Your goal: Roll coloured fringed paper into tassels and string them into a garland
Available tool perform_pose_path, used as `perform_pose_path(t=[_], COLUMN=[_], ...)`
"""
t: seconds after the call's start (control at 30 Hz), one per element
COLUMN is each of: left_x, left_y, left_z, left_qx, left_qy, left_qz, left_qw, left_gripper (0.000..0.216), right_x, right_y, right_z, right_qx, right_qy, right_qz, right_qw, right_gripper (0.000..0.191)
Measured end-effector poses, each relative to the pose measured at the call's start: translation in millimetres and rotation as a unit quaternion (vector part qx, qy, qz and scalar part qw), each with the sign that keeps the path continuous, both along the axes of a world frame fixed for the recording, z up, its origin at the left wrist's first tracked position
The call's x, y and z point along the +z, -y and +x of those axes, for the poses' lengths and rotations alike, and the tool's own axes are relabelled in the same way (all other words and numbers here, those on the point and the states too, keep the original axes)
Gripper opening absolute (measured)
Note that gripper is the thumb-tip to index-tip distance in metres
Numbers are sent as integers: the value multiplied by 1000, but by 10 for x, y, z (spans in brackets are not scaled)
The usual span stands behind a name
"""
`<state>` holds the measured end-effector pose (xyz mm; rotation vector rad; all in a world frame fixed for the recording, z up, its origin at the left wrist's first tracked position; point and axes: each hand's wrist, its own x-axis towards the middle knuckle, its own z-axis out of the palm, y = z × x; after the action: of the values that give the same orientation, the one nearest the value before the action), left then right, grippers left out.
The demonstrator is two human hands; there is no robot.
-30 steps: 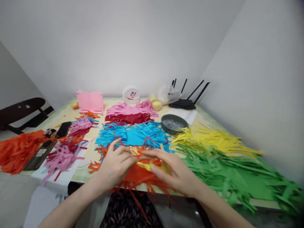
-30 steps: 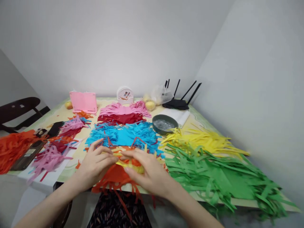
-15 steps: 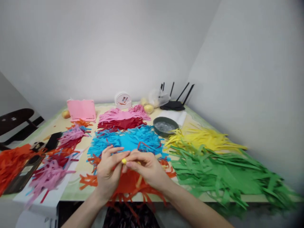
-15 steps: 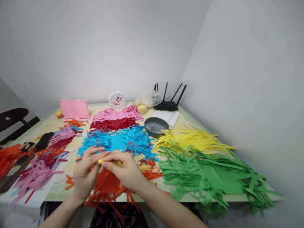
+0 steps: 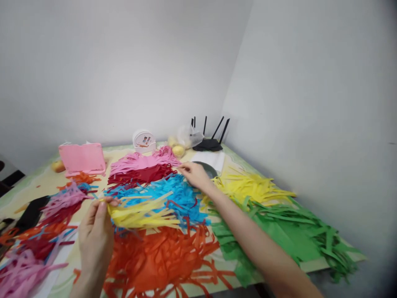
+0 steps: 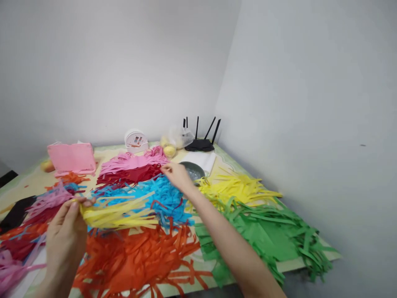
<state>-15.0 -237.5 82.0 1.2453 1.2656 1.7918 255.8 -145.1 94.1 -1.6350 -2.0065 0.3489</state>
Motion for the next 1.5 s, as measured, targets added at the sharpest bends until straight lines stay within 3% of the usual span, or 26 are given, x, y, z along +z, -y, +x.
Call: perform_pose_path(t=[0.07,0.13,0.3,0.4,0.5,0.67,0.8,0.87,1.0,1.13,1.37,1.5], left_x=[25,20,-40,-50,-45,-41,-35,-33,-29,-16,5,-15], left_y=[5,51,171,210,258,344,411,460,603,752,877,906], left_z=[-80,-121,-66,3,65,153,213,238,257,227,98,40], left_qx=[-12,-29,-111,-130,-144,-162,-163,-160,-145,-132,-122,-115], left_qy=[4,-63,-162,-149,-147,-138,-159,-164,-164,-157,-216,-237], left_qz=[4,-18,-72,-117,-147,-111,-68,-26,13,21,36,30], left_qw=[1000,997,978,973,967,971,971,973,976,979,968,964], left_gripper=[17,19,24,27,26,21,16,12,7,6,7,6], right_x=[-128,-317,-749,-816,-732,-428,-233,-187,-165,-165,-147,-142], right_y=[-364,-614,-841,-851,-802,-415,347,750,1258,1430,1559,1545], right_z=[379,629,765,772,802,581,-27,-357,-762,-866,-955,-998], right_qx=[-46,-67,-84,-97,-117,-107,23,135,200,200,203,211], right_qy=[46,85,143,146,124,22,-105,-282,-426,-489,-452,-464], right_qz=[-54,-106,-176,-168,-124,-27,8,-3,-66,-98,-92,-132], right_qw=[996,988,970,970,978,994,994,950,880,843,864,850], right_gripper=[21,26,31,31,27,13,18,19,14,15,15,16])
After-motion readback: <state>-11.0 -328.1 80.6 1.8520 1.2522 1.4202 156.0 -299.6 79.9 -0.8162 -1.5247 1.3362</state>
